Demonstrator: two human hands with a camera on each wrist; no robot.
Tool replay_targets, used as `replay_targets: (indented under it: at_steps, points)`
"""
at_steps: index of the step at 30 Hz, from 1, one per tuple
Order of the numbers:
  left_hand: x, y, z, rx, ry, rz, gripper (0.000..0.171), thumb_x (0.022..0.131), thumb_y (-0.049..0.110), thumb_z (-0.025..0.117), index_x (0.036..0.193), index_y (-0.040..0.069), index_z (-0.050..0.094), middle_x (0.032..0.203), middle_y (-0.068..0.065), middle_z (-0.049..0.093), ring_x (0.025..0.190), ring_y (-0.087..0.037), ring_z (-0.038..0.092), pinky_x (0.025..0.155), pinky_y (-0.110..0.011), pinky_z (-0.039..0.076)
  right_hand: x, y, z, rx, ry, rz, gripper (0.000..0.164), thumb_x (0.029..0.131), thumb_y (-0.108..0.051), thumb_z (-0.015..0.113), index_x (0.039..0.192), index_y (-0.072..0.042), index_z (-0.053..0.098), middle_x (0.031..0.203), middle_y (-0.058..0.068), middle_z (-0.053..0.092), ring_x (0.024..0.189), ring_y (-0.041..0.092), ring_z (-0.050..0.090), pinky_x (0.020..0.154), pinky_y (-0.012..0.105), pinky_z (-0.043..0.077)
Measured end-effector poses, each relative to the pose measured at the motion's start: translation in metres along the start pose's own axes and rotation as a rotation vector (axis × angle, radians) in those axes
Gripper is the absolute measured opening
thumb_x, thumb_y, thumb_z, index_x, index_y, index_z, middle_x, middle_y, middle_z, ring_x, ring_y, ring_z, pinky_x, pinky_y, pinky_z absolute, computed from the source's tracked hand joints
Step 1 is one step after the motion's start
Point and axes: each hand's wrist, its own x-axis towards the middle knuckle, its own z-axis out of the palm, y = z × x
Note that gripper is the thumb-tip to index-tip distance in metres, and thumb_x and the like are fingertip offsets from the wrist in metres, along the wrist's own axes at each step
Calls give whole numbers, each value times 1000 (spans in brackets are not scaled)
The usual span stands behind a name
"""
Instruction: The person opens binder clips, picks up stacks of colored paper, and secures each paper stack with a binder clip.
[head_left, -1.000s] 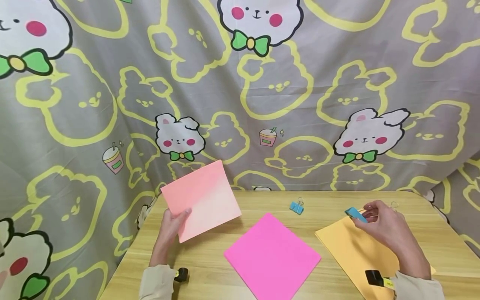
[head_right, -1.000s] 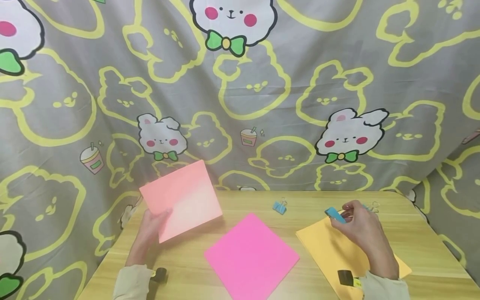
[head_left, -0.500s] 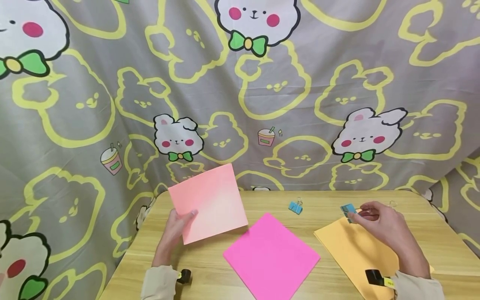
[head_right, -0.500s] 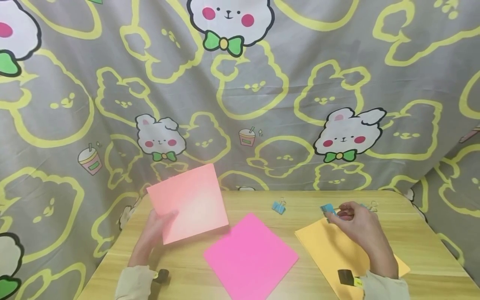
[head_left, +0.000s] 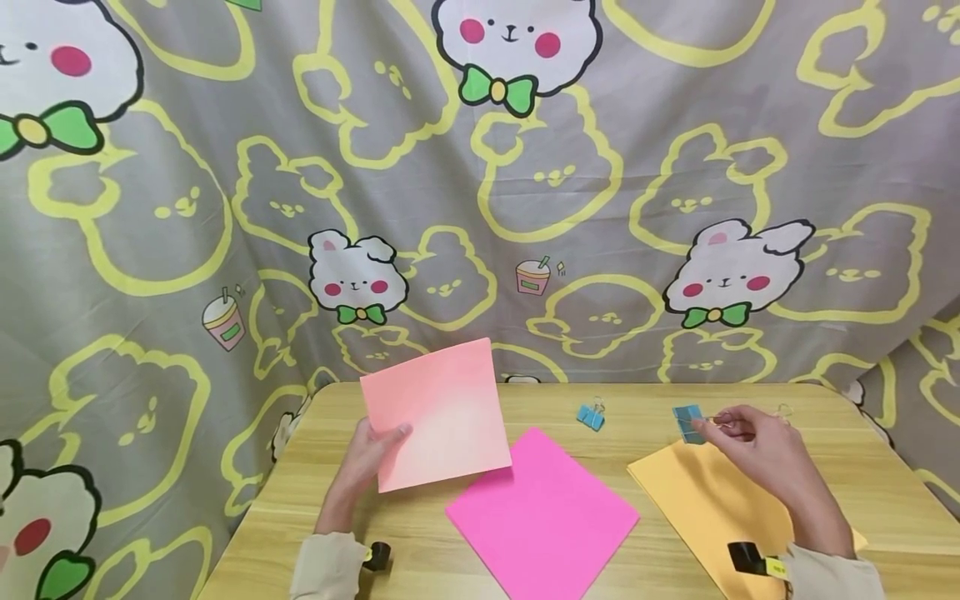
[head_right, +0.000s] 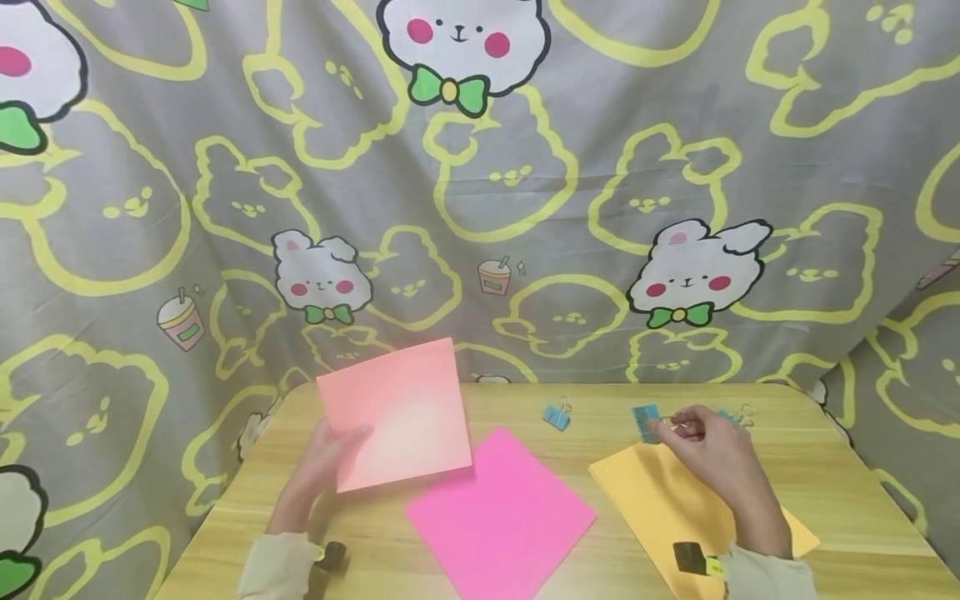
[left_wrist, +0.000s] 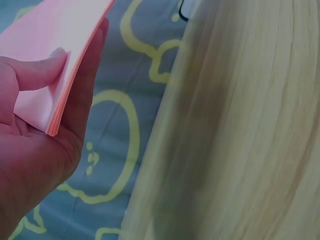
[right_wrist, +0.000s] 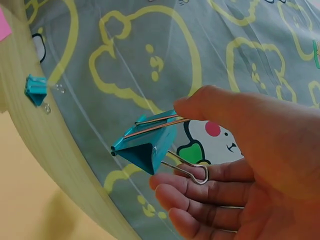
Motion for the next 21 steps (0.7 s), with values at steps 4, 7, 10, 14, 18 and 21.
replay_targets:
  at_steps: [4,7,10,14,18,21]
  points:
    - [-1,3,5,-11,-23,5,20,98,0,64,115,-10,60,89,-9,67,77,-18,64,69,-30,55,0,-2,3,19,31,-14,58,99,-51,64,120,3,65,104,13,71,91,23,65,69,26,50]
    - [-1,6,8,-22,-36,2,21,98,0,64,115,-12,60,90,-11,68,76,-18,65,68,-30,55,0,-2,5,38,45,-20,55,99,-50,64,119,1,66,104,10,70,87,13,61,69,24,49]
    - [-2,7,10,-35,-49,-9,23,98,0,65,116,-13,60,92,-14,68,77,-18,65,69,-30,55,0,-1,8,80,35,-22,53,99,-49,64,121,0,66,105,9,70,84,6,61,69,24,49]
    - [-1,8,13,-34,-69,-8,26,98,1,65,118,-13,59,95,-16,68,80,-18,65,72,-30,54,1,0,10,156,-12,-23,52,101,-46,63,125,1,63,106,11,71,83,8,64,69,25,52]
    - [-1,7,16,-42,-89,-6,25,98,1,64,119,-12,59,95,-15,69,80,-19,67,72,-31,56,3,1,12,201,-45,-25,49,103,-43,61,124,2,61,102,12,71,83,10,65,69,26,54]
    - [-1,7,19,-58,-104,-13,25,98,1,63,120,-11,59,95,-14,69,80,-20,68,72,-32,57,4,-1,13,224,-52,-31,48,104,-42,59,122,2,61,97,11,71,82,11,66,70,26,54]
